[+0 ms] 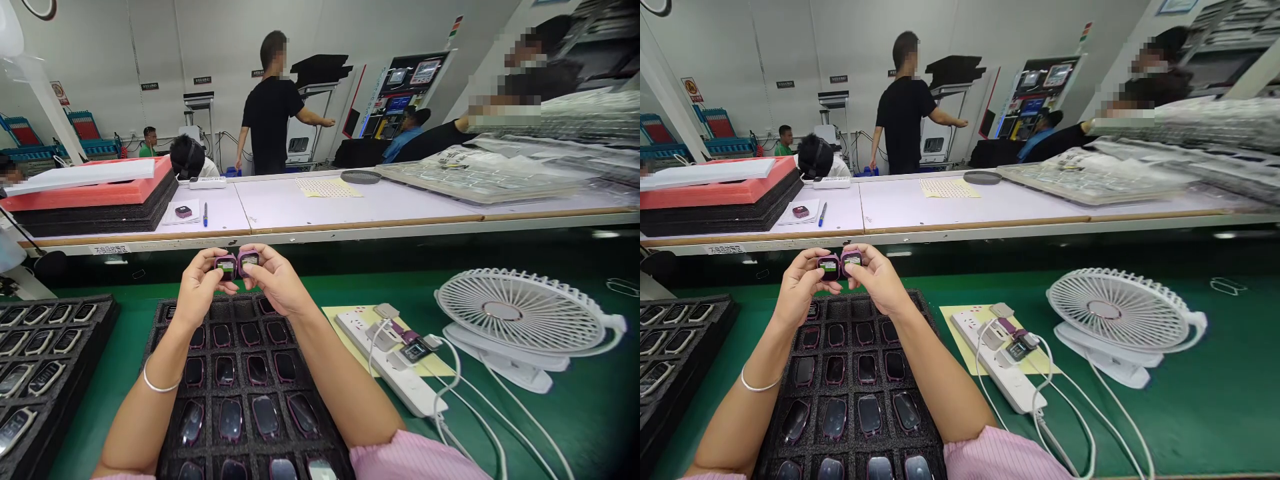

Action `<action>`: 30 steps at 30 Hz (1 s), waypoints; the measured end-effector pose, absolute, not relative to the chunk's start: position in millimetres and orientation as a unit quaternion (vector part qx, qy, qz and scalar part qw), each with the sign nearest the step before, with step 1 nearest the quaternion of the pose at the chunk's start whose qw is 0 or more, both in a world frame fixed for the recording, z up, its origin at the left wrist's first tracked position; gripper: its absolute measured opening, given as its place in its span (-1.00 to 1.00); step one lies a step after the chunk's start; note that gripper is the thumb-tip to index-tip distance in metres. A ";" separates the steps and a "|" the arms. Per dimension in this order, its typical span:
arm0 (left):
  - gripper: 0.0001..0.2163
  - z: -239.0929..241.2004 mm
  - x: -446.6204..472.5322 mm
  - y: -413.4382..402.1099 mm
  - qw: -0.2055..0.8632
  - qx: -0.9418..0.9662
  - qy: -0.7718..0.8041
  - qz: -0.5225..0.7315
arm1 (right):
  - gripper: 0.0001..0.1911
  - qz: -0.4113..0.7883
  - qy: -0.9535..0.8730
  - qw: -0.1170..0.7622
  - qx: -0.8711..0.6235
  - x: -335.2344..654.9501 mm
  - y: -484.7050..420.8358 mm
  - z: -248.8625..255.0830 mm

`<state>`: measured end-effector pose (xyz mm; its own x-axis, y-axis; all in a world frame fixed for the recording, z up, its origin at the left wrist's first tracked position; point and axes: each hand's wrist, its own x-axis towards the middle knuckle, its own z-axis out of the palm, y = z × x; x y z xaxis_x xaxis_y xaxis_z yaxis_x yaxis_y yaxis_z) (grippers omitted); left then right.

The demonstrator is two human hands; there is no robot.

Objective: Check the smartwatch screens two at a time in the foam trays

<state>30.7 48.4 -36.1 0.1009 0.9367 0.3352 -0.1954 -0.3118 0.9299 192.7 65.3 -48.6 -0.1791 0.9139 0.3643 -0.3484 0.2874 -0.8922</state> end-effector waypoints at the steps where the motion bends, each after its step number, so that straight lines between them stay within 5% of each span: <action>1: -0.72 -35.8 30.7 48.3 0.484 0.561 0.330 0.585 | -0.67 0.538 -0.551 0.584 -0.257 192.8 64.7 -48.2; 30: -0.64 -33.6 31.1 49.6 0.458 0.575 0.344 0.584 | -0.64 0.549 -0.558 0.573 -0.244 195.0 64.7 -47.8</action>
